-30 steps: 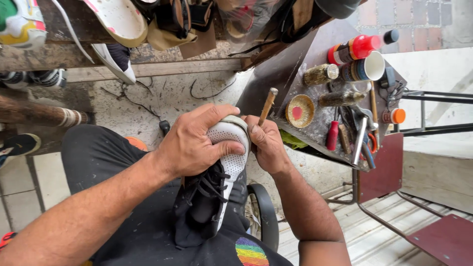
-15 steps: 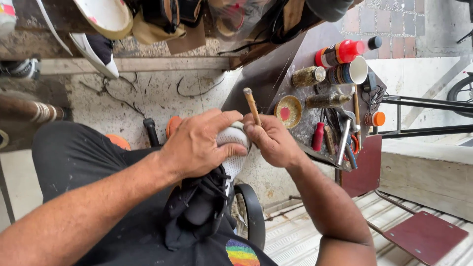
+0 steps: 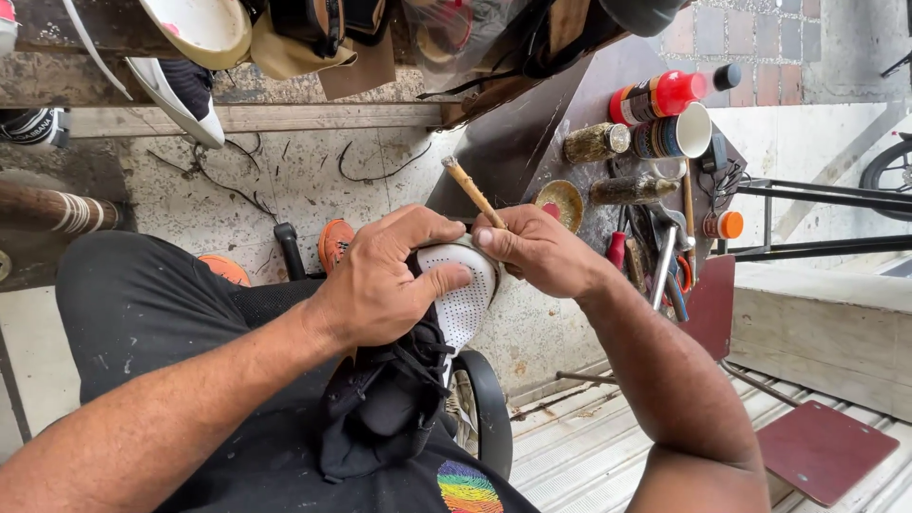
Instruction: Applying a substance to the edge of a shoe sole using a small brush on a workbench
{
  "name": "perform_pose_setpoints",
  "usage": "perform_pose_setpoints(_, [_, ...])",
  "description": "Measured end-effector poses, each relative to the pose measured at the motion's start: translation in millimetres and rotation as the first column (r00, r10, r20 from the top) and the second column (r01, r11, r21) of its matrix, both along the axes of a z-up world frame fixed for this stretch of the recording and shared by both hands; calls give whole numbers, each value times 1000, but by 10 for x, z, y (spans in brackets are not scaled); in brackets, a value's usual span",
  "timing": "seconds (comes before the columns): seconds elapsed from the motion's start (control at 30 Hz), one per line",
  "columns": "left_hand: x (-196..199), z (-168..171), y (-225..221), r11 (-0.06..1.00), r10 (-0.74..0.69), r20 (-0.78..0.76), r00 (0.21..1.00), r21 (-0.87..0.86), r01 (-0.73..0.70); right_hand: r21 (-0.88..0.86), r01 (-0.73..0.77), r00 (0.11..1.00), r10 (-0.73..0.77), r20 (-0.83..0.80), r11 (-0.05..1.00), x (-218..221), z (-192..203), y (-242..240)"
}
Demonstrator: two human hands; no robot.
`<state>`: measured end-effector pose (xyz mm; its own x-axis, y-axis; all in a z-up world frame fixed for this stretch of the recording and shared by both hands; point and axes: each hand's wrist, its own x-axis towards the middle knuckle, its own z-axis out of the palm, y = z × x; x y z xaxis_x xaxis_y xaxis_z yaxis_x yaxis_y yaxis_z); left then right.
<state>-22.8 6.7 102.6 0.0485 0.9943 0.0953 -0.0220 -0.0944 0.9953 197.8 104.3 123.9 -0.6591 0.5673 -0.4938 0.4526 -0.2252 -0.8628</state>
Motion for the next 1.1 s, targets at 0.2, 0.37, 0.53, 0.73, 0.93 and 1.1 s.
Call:
perform_pose_setpoints(0.2, [-15, -79, 19, 998, 48, 27, 998, 35, -49, 162, 5, 997, 7, -75, 987, 37, -240, -119])
perform_pose_setpoints(0.37, [-75, -82, 59, 999, 50, 130, 990, 11, -52, 21, 163, 898, -140, -417, 986, -45, -448, -312])
perform_pose_setpoints(0.53, [-123, -105, 52, 998, 54, 127, 990, -29, -50, 298, 352, 859, -179, -480, 887, -86, -781, -538])
perform_pose_setpoints(0.73, [-198, -96, 67, 993, 89, 141, 986, -85, -78, 238, 400, 812, -222, -540, 885, -98, -766, -665])
perform_pose_setpoints(0.93, [-179, 65, 110, 969, -214, 40, 976, -115, 217, 262, 357, 815, -161, -557, 897, 57, -355, -449])
perform_pose_setpoints(1.1, [-213, -46, 50, 874, -276, 154, 949, -369, 315, 473, 356, 829, -38, -559, 806, 416, -519, -309])
